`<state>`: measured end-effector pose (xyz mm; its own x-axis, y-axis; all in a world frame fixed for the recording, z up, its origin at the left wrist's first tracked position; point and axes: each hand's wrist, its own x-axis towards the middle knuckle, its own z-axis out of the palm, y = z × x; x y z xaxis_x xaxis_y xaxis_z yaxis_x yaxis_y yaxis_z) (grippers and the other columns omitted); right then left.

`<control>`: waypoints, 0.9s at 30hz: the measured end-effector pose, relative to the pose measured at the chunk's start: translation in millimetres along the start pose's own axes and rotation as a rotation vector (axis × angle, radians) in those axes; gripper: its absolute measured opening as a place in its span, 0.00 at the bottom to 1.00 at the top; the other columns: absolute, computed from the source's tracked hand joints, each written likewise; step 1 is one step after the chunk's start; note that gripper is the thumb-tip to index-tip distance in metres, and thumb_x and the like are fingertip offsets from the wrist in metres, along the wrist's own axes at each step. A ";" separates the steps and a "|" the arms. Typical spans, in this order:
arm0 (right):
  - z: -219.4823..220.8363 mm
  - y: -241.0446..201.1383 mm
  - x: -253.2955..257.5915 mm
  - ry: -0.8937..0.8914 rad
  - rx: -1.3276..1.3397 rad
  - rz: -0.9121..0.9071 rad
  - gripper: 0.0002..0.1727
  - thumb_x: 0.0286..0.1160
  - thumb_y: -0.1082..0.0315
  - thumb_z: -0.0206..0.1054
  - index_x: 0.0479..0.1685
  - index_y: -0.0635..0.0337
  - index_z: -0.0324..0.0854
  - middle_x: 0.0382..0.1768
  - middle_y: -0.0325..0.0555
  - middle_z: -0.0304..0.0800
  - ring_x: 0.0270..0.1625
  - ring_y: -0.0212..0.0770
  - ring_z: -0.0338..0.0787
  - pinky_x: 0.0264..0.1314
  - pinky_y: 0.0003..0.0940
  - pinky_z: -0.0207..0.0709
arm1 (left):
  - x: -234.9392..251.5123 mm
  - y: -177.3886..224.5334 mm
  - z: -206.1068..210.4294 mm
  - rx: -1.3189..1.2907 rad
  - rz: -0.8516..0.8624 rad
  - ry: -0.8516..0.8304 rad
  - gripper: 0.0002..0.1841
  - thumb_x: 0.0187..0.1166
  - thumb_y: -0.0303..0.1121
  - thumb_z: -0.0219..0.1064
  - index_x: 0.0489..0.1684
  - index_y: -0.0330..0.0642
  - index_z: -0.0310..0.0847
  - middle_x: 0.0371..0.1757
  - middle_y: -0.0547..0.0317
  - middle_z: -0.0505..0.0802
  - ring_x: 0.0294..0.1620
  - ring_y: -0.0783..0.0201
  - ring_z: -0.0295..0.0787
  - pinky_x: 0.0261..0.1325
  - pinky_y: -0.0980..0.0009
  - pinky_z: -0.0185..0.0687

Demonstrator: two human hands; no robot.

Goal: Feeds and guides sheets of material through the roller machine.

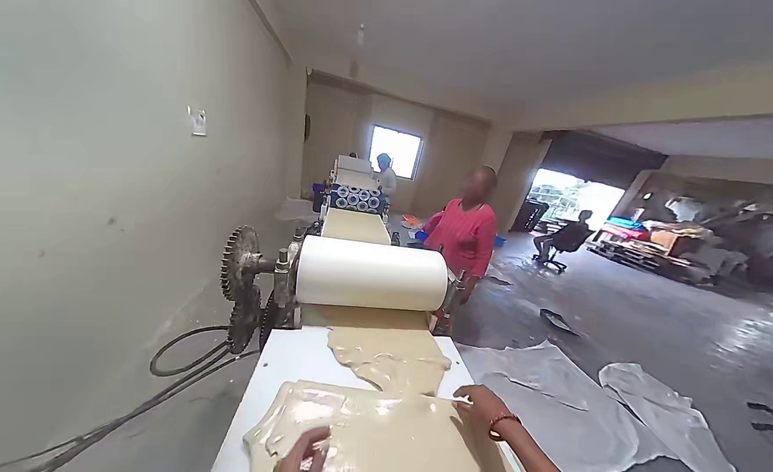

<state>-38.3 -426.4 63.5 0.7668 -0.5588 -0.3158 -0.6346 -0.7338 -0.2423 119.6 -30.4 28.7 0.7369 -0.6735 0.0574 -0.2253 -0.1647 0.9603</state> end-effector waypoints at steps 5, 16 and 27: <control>7.7 30.2 75.8 0.058 -0.128 -0.133 0.38 0.67 0.64 0.80 0.83 0.49 0.75 0.86 0.61 0.66 0.89 0.65 0.63 0.87 0.64 0.58 | 153.3 -0.2 24.4 -0.021 -0.180 0.009 0.28 0.88 0.37 0.62 0.83 0.32 0.66 0.81 0.33 0.76 0.78 0.39 0.78 0.78 0.46 0.73; 42.5 -21.1 166.1 -0.149 -0.347 -0.707 0.42 0.75 0.46 0.72 0.92 0.28 0.60 0.95 0.52 0.44 0.94 0.73 0.40 0.86 0.82 0.35 | 263.6 -39.1 132.0 0.619 -0.580 0.137 0.57 0.71 0.72 0.62 0.98 0.53 0.35 0.91 0.20 0.27 0.92 0.23 0.19 0.91 0.34 0.20; 39.9 -60.9 177.0 -0.183 -0.344 -0.653 0.45 0.74 0.38 0.68 0.94 0.21 0.51 0.96 0.58 0.36 0.93 0.79 0.32 0.78 0.92 0.30 | 311.3 -59.3 120.8 0.840 -0.427 0.228 0.43 0.91 0.52 0.46 0.90 0.19 0.39 0.93 0.26 0.48 0.96 0.39 0.35 0.96 0.50 0.26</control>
<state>132.3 -465.2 -14.3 0.9291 0.0814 -0.3608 0.0313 -0.9893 -0.1425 285.4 -317.4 -43.4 0.9481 -0.2968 -0.1143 -0.2273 -0.8836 0.4093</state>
